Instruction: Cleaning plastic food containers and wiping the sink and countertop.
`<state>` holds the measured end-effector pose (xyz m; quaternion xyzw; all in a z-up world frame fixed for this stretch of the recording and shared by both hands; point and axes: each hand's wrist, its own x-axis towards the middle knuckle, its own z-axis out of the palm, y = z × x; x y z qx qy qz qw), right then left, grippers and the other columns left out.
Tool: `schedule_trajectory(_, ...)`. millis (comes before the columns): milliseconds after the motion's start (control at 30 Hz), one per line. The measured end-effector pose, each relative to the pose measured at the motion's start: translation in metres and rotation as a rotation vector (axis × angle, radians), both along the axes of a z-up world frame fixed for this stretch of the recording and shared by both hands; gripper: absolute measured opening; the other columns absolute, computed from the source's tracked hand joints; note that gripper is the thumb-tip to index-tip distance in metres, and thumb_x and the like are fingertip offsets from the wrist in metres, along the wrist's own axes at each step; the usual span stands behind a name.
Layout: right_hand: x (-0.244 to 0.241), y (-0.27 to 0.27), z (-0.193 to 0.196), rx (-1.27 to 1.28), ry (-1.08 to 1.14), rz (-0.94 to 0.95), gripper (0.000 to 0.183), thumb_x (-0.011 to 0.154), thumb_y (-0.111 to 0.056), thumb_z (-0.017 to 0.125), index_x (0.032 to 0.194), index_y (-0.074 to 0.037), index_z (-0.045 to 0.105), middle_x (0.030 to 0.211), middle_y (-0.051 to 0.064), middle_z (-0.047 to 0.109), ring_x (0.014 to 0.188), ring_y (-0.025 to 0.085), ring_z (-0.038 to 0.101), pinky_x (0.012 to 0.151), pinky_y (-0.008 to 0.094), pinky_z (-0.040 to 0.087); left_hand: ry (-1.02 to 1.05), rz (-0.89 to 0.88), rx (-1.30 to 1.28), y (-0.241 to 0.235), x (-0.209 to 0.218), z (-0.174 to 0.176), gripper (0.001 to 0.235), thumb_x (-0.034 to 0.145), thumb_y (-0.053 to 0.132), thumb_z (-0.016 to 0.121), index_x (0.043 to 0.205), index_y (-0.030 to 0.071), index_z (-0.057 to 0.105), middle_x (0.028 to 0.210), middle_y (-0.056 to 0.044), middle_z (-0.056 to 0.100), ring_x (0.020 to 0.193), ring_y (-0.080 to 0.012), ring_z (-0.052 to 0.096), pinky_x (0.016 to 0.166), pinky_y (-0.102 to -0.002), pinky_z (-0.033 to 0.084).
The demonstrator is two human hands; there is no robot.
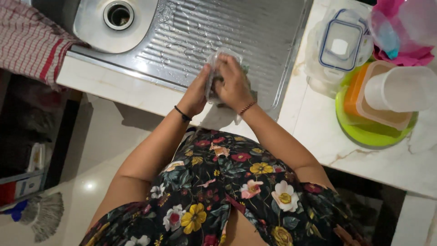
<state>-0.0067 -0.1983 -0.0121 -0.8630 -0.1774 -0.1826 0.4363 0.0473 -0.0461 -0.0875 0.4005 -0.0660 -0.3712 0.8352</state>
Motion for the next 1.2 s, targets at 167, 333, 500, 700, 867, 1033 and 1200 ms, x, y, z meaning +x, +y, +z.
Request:
schedule_trajectory(167, 0.009, -0.008, 0.009, -0.289, 0.024, -0.244, 0.034, 0.079, -0.003, 0.072, 0.113, -0.001, 0.065, 0.117, 0.017, 0.063, 0.112, 0.040, 0.061, 0.098, 0.048, 0.047, -0.149, 0.067, -0.030, -0.009, -0.002, 0.029, 0.070, 0.110, 0.055, 0.042, 0.162, 0.010, 0.036, 0.153, -0.008, 0.052, 0.132, -0.0168, 0.055, 0.114, -0.033, 0.047)
schedule_trajectory(333, 0.005, -0.020, -0.006, -0.411, 0.255, -0.104, 0.029, 0.083, -0.008, 0.073, 0.110, -0.001, 0.065, 0.115, 0.018, 0.066, 0.107, 0.038, 0.062, 0.096, 0.049, 0.048, -0.159, 0.066, -0.013, -0.013, 0.008, 0.024, 0.068, 0.107, 0.055, 0.042, 0.161, 0.014, 0.034, 0.146, -0.010, 0.056, 0.123, -0.0193, 0.058, 0.104, -0.034, 0.050)
schedule_trajectory(500, 0.009, -0.021, -0.001, 0.015, 0.172, 0.084, 0.033, 0.083, -0.003, 0.070, 0.115, 0.001, 0.062, 0.120, 0.019, 0.065, 0.117, 0.038, 0.062, 0.101, 0.048, 0.050, -0.017, 0.067, -0.038, -0.024, 0.002, 0.000, 0.067, 0.107, 0.054, 0.041, 0.156, 0.008, 0.040, 0.140, -0.009, 0.061, 0.121, -0.0194, 0.061, 0.104, -0.036, 0.051)
schedule_trajectory(700, 0.018, -0.022, 0.002, -0.231, -0.128, -0.186, 0.034, 0.079, -0.001, 0.070, 0.112, -0.002, 0.064, 0.122, 0.016, 0.063, 0.115, 0.039, 0.062, 0.100, 0.048, 0.049, -0.164, 0.149, 0.029, -0.018, 0.000, 0.025, 0.068, 0.112, 0.054, 0.041, 0.159, 0.005, 0.039, 0.146, -0.009, 0.056, 0.131, -0.0181, 0.055, 0.115, -0.037, 0.043)
schedule_trajectory(867, 0.009, -0.022, -0.030, -0.238, 0.100, -0.050, 0.032, 0.086, -0.004, 0.064, 0.118, 0.000, 0.064, 0.120, 0.016, 0.064, 0.110, 0.034, 0.065, 0.100, 0.045, 0.053, -0.127, 0.139, -0.043, -0.018, 0.007, 0.014, 0.069, 0.109, 0.054, 0.039, 0.162, 0.011, 0.031, 0.150, -0.014, 0.054, 0.133, -0.0237, 0.057, 0.114, -0.039, 0.047)
schedule_trajectory(1033, -0.009, -0.017, 0.000, 0.125, 0.191, 0.136, 0.032, 0.098, -0.018, 0.065, 0.124, 0.001, 0.060, 0.125, 0.017, 0.063, 0.118, 0.035, 0.064, 0.102, 0.045, 0.052, -0.024, 0.157, -0.111, -0.017, 0.005, 0.027, 0.072, 0.108, 0.059, 0.039, 0.165, 0.015, 0.030, 0.146, -0.019, 0.055, 0.128, -0.0276, 0.059, 0.111, -0.041, 0.050)
schedule_trajectory(1200, -0.006, -0.026, 0.003, -0.266, -0.114, 0.131, 0.048, 0.089, -0.037, 0.077, 0.116, 0.000, 0.063, 0.122, 0.020, 0.063, 0.114, 0.038, 0.062, 0.100, 0.050, 0.047, 0.065, 0.121, -0.134, -0.010, 0.013, 0.032, 0.078, 0.104, 0.066, 0.041, 0.166, 0.021, 0.028, 0.149, -0.019, 0.053, 0.132, -0.0326, 0.057, 0.111, -0.046, 0.052)
